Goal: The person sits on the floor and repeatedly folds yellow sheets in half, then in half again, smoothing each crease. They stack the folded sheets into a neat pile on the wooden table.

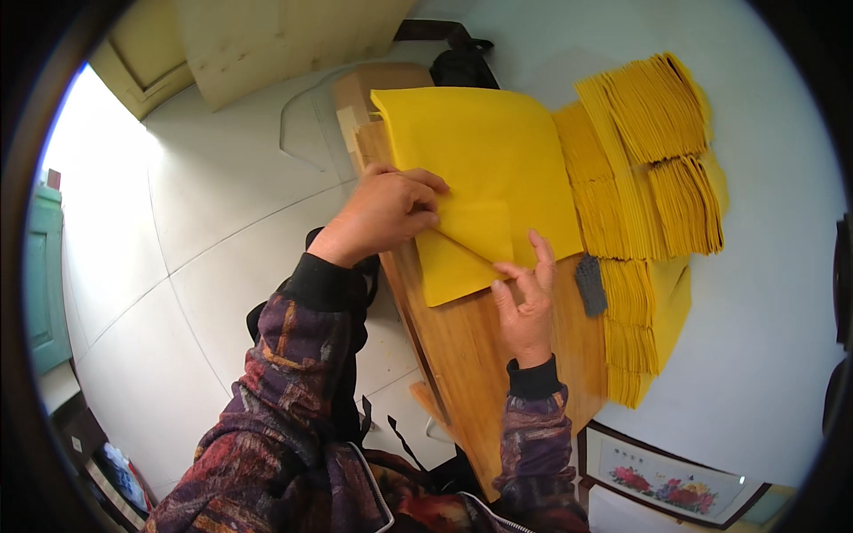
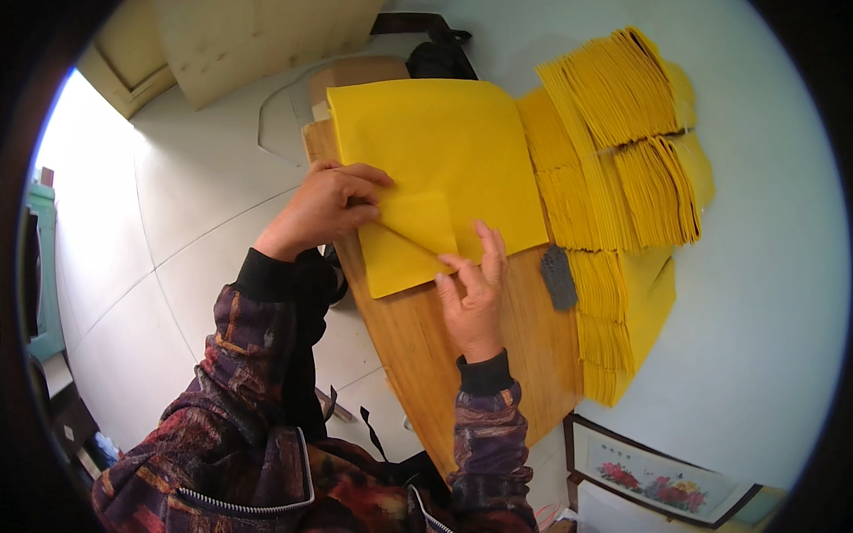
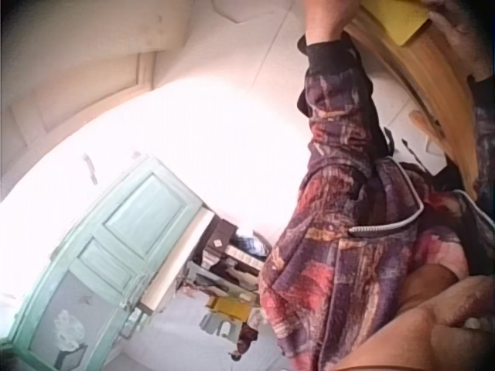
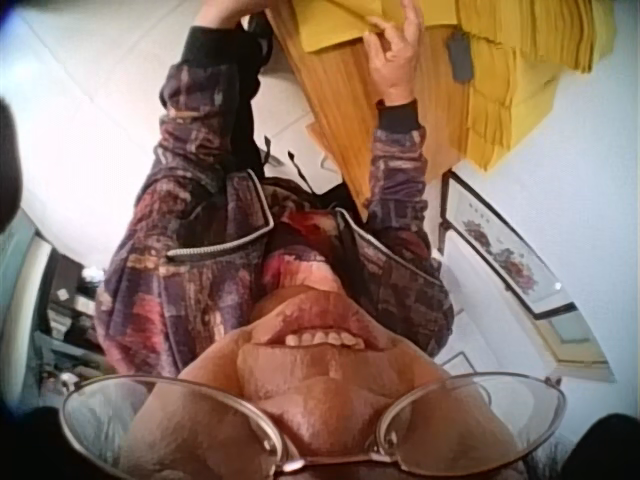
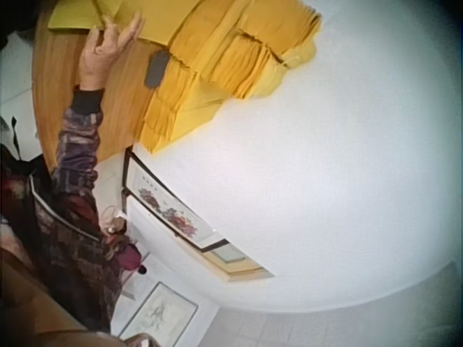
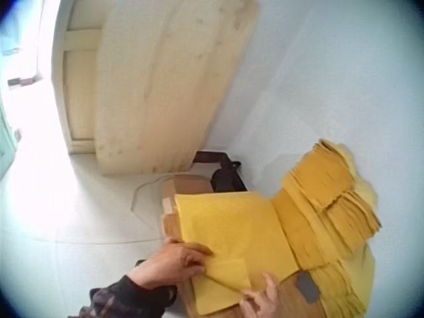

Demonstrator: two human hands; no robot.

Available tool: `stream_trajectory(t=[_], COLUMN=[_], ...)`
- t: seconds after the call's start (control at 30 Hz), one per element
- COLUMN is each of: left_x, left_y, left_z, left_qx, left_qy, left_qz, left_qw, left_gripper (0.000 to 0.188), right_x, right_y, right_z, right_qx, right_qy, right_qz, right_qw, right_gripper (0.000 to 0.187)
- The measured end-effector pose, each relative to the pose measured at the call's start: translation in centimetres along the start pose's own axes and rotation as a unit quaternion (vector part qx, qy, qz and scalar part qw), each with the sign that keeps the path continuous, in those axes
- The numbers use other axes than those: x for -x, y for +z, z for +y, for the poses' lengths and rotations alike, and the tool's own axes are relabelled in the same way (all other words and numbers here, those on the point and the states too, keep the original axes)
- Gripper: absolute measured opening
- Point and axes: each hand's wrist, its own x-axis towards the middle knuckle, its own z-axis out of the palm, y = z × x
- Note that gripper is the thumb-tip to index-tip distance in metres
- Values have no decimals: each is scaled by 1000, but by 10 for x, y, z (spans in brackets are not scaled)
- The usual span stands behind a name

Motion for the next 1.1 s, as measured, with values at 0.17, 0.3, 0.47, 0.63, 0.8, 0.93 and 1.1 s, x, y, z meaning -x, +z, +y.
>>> stream_trajectory(t=[0.17,0.3,0.47,0.63,0.8,0.93,1.1], left_x=[-3,-3,-3,-2,-2,-2,-2], left_y=[-2,-3,-5,-4,-2,-2,-2], left_z=[1,9,7,2,2,3,2], left_qx=[21,20,14,-10,-2,-13,-10], left_qy=[-16,-47,-33,-19,-34,-30,-39], left_qz=[-23,-13,-24,-20,-22,-18,-28], left_qw=[999,999,999,1000,999,999,999], left_gripper=[10,9,11,12,12,13,12], right_x=[18,28,24,14,14,0,-3], right_y=[-40,-57,-58,-62,-20,5,6], right_z=[63,119,145,84,-8,-24,-14], right_qx=[152,281,309,217,151,165,118], right_qy=[131,167,155,141,-96,-123,-134], right_qz=[180,159,153,155,-80,-60,-39], right_qw=[963,932,926,953,981,977,983], right_gripper=[25,18,11,15,30,28,19])
